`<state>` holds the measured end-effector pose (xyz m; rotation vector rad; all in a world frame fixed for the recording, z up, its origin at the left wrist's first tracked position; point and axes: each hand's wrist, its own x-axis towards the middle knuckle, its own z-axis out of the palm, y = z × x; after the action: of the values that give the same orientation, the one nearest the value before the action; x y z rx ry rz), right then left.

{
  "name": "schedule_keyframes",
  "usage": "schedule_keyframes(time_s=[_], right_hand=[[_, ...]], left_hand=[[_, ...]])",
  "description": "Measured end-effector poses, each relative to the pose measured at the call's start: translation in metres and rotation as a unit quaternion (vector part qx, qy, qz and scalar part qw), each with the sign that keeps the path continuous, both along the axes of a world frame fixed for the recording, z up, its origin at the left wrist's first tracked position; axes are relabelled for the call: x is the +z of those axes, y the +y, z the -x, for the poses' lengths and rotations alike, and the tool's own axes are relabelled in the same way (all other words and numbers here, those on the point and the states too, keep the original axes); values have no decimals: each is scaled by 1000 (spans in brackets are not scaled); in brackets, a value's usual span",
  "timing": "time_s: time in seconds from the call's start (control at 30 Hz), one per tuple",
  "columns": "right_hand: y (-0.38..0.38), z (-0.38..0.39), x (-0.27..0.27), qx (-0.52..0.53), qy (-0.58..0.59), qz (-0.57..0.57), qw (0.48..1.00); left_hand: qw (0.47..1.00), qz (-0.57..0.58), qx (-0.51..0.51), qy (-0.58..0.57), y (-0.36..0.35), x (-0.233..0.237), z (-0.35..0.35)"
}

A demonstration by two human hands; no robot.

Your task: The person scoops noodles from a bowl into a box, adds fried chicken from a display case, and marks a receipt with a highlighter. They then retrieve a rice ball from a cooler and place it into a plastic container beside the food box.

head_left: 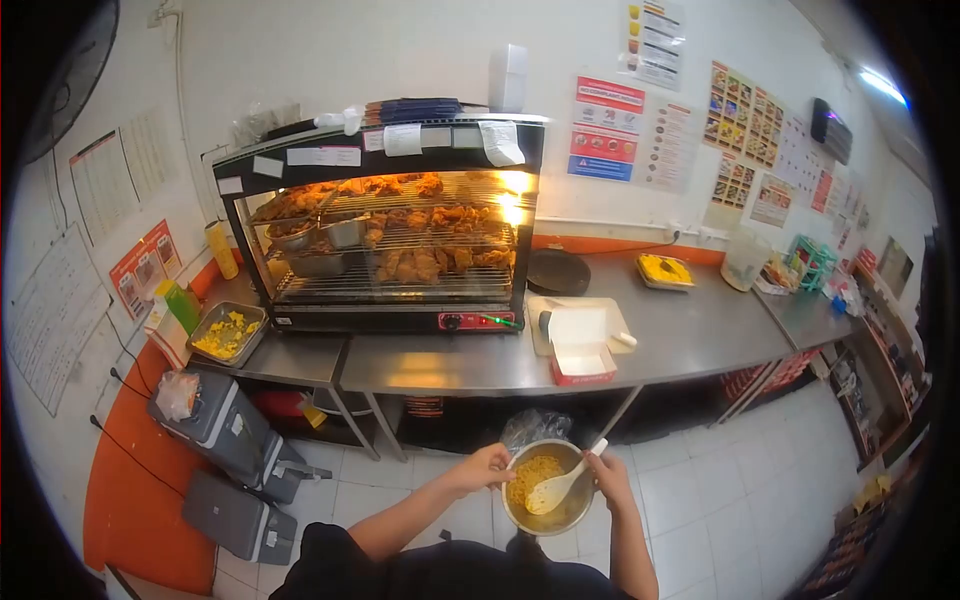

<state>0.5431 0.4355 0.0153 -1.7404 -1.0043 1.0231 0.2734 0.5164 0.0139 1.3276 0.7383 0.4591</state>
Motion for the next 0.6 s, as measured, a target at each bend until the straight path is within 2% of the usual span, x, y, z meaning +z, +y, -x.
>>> schedule_keyframes(time_s=[0.1,0.2,0.27,0.37,0.43,0.5,0.6], right_hand=[[84,-15,-1,65,54,-16,996],[184,-27,-10,170,24,-4,985],[238,-22,-27,225,15,37,974],[320,2,-44,277,108,38,954],[357,24,-71,316,48,40,947],[380,45,-85,344,43,42,937],[398,61,-92,377,61,23,924]], left_hand=[[999,16,49,-14,50,-7,-8],[989,37,142,-28,100,-1,-11],[965,44,258,21,116,3,-7],[939,86,332,-6,151,-11,4],[921,93,379,-3,163,-31,12],[889,101,446,-6,171,-48,24],[872,124,473,-32,175,-57,41]])
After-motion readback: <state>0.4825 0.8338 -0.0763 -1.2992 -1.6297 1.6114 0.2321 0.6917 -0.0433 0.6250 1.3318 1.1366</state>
